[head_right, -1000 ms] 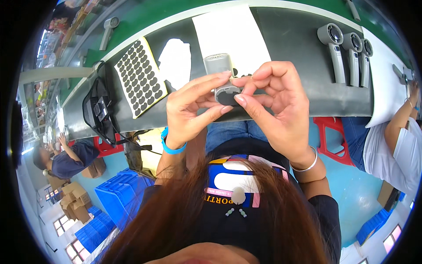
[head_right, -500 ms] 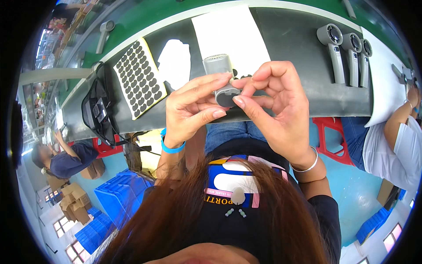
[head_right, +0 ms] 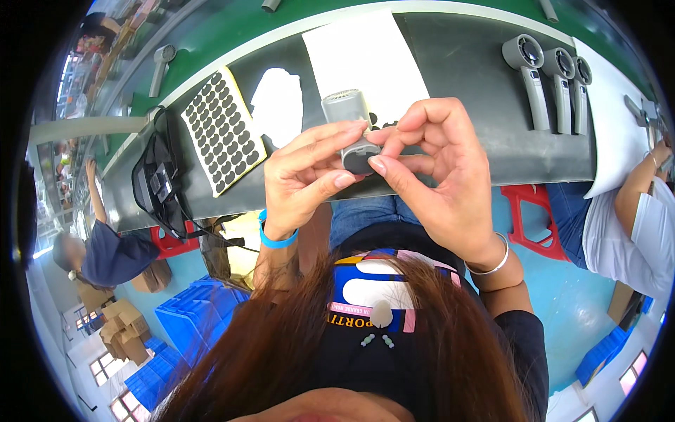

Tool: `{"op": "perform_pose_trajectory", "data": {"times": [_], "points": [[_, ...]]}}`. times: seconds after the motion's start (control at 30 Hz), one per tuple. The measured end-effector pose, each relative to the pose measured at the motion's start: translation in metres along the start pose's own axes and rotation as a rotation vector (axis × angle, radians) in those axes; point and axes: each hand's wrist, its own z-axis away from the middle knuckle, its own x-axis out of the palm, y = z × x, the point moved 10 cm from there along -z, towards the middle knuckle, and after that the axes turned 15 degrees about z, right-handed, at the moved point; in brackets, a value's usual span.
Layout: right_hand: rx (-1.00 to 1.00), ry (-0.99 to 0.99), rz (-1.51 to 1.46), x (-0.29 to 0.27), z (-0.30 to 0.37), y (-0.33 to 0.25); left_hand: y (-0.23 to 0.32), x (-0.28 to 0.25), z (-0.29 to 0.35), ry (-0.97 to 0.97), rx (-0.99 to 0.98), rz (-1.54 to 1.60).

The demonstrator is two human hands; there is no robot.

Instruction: Peeling small circular stickers from a sheet and applying them to cylindrical metal components at a manual assembly station.

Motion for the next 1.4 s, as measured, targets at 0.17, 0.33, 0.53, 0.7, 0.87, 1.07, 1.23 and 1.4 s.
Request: {"op": "perform_pose_trajectory", "data": {"times": [0.17,0.33,0.53,0.7,0.87,1.07,1.23,1.4], "points": [[-0.022,-0.017,0.040,0.002,-0.001,-0.003,0.002,0.000,0.000,0.002,-0.002,-0.014],[-0.026,-0.014,0.037,0.003,-0.001,-0.003,-0.001,-0.002,0.001,0.041,-0.016,0.004],[0.002,-0.020,0.088,0.003,0.002,-0.005,0.000,-0.002,0.003,0.107,-0.015,-0.027],[-0.004,0.045,0.193,0.000,0.006,-0.009,0.001,0.002,0.002,0.104,0.005,-0.043],[-0.043,0.066,0.281,0.001,0.008,-0.014,0.003,0.005,0.004,0.102,0.023,-0.076],[-0.039,0.065,0.331,-0.001,0.009,-0.012,0.001,0.009,0.004,0.081,-0.011,-0.087],[-0.094,0.092,0.448,-0.001,0.005,-0.021,0.005,0.006,0.001,0.086,0.007,-0.093],[-0.237,0.067,0.753,-0.006,-0.015,-0.025,0.009,-0.010,-0.001,0.131,0.044,0.007]]}}
